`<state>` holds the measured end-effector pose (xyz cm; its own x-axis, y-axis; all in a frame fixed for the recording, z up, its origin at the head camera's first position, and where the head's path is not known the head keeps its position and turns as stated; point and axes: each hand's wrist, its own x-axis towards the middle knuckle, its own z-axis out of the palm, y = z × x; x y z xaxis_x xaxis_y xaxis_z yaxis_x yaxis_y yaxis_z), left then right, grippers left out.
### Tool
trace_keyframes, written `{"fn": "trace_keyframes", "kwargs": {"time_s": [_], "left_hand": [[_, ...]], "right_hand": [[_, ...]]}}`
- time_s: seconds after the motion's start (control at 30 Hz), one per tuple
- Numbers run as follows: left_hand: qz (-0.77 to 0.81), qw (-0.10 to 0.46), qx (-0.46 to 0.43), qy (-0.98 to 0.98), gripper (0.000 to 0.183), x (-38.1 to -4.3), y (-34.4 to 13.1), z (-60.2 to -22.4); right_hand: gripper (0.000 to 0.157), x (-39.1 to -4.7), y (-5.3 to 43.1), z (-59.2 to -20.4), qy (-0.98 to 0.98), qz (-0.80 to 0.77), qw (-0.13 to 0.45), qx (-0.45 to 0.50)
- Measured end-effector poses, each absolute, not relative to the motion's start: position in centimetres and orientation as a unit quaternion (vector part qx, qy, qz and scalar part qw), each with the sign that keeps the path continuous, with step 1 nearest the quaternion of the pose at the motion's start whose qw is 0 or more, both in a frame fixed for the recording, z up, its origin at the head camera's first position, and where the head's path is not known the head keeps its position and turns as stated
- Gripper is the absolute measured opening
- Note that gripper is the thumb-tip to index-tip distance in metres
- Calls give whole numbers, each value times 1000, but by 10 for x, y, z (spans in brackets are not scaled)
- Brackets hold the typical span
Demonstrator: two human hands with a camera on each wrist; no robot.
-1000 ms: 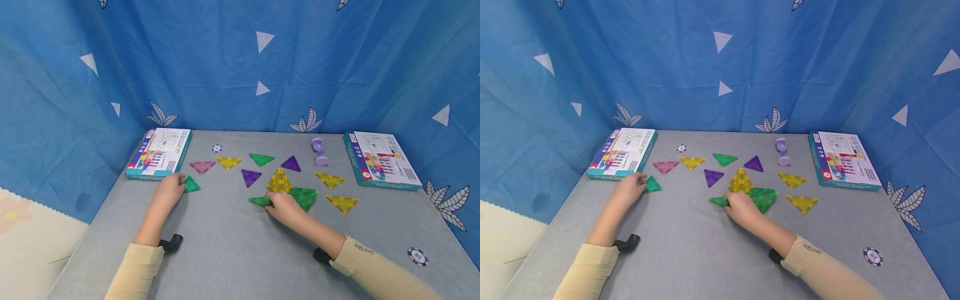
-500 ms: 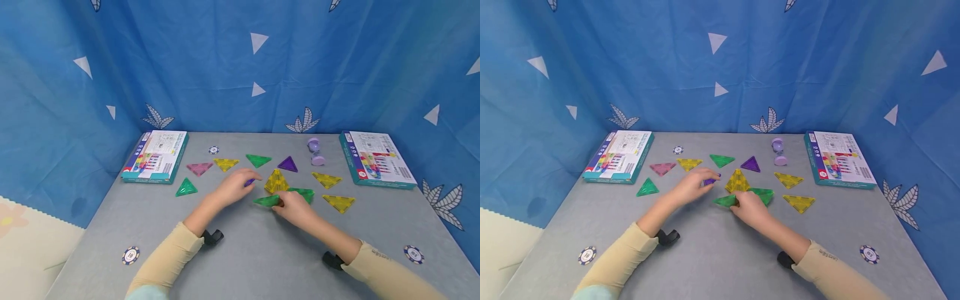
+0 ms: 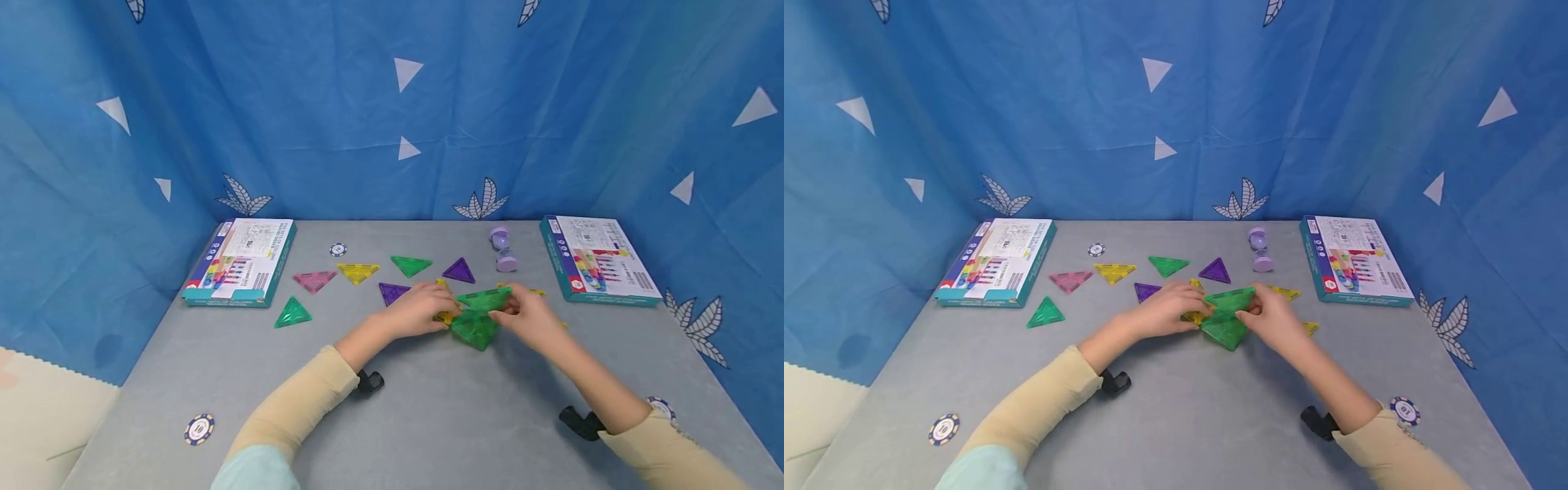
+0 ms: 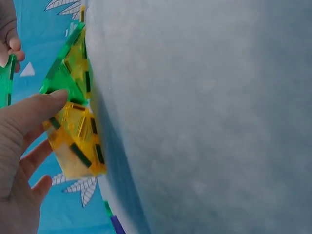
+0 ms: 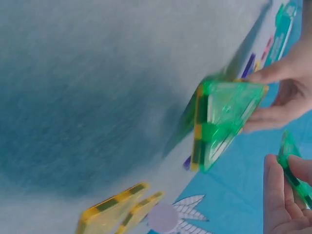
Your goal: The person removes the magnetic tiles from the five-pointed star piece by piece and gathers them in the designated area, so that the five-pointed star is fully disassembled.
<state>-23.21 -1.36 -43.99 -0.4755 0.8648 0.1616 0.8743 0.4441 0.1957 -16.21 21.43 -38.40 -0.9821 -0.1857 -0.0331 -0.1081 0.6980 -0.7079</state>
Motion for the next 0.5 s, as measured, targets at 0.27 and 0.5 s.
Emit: {"fn": "trace_keyframes", "kwargs": {"time_s": [0.27, 0.5], "left_hand": [[-134, 38, -552, -822, 26, -228, -6, -439], [-130, 86, -561, -813, 19, -210, -10, -434]], "right_hand": [[20, -171, 236, -394, 907, -413, 35, -71], [38, -183, 249, -388, 911, -407, 31, -63]]}}
